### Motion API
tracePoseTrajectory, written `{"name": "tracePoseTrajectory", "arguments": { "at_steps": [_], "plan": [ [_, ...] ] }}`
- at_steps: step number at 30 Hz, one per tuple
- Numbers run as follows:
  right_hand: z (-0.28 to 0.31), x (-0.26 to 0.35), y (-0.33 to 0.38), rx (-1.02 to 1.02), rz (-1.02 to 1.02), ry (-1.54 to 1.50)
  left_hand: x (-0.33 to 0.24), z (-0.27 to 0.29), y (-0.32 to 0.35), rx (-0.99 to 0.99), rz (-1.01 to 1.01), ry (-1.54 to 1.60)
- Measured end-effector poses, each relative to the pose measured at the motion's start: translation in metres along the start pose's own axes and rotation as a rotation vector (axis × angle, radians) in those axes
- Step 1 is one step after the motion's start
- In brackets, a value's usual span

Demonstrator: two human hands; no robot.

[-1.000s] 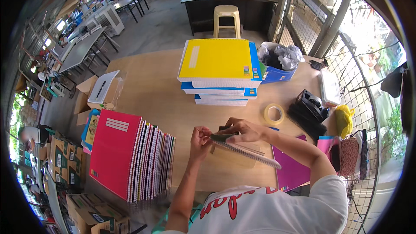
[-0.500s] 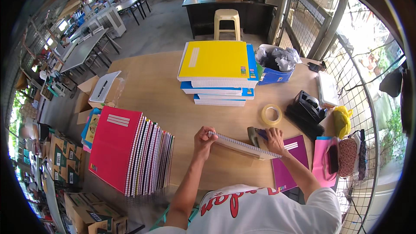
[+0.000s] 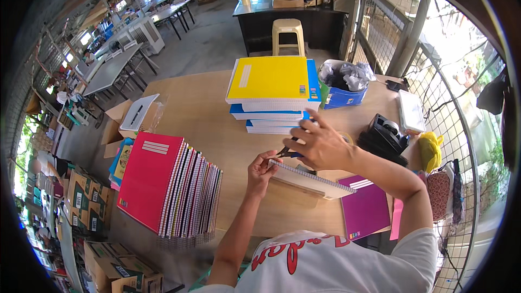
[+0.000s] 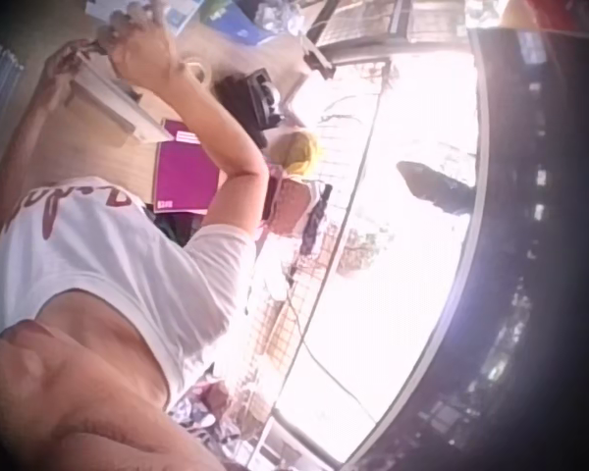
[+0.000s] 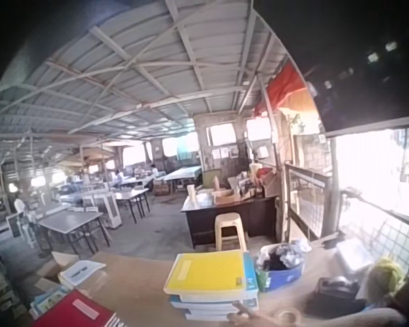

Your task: The person applies clear adhesive tape to the spines and covers of various notebooks using a tape dispenser and scissors, then organizes the finished notebooks into stacks on a wooden table.

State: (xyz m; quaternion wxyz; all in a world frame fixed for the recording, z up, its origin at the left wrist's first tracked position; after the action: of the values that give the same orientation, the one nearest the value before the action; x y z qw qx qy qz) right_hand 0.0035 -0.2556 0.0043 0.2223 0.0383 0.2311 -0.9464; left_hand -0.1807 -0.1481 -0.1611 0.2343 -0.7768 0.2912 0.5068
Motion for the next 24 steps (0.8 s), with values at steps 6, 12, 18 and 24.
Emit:
{"name": "tracePoseTrajectory", "arguments": {
  "at_steps": [6,12,18,24],
  "plan": [
    [-0.005,0.0,-0.017,0.064,0.237,0.164,-0.004,-0.014,0.001,-0.038,0.024,-0.01],
    [-0.007,0.002,-0.017,0.127,0.317,0.258,-0.015,-0.023,-0.001,-0.051,0.078,-0.073],
    [-0.017,0.016,0.019,0.395,-0.348,-0.324,0.005,-0.031,0.004,-0.149,-0.072,-0.174],
    [-0.003,0.006,0.06,0.04,-0.529,-0.686,-0.015,-0.037,0.02,-0.101,-0.04,-0.008]
  ]
}}
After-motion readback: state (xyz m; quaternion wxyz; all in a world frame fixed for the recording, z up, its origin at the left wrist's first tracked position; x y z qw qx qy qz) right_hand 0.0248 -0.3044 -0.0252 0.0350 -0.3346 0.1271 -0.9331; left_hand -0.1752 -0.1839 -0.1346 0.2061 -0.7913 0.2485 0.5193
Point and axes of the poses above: each hand's wrist, its own y-axis away from the middle knuckle, its own z-axis out of the back of the hand, x = y × z, the point moved 1 cm from there along -y, towards the middle knuckle, and after that the axes turned 2 degrees about z, right-handed, at the moved point
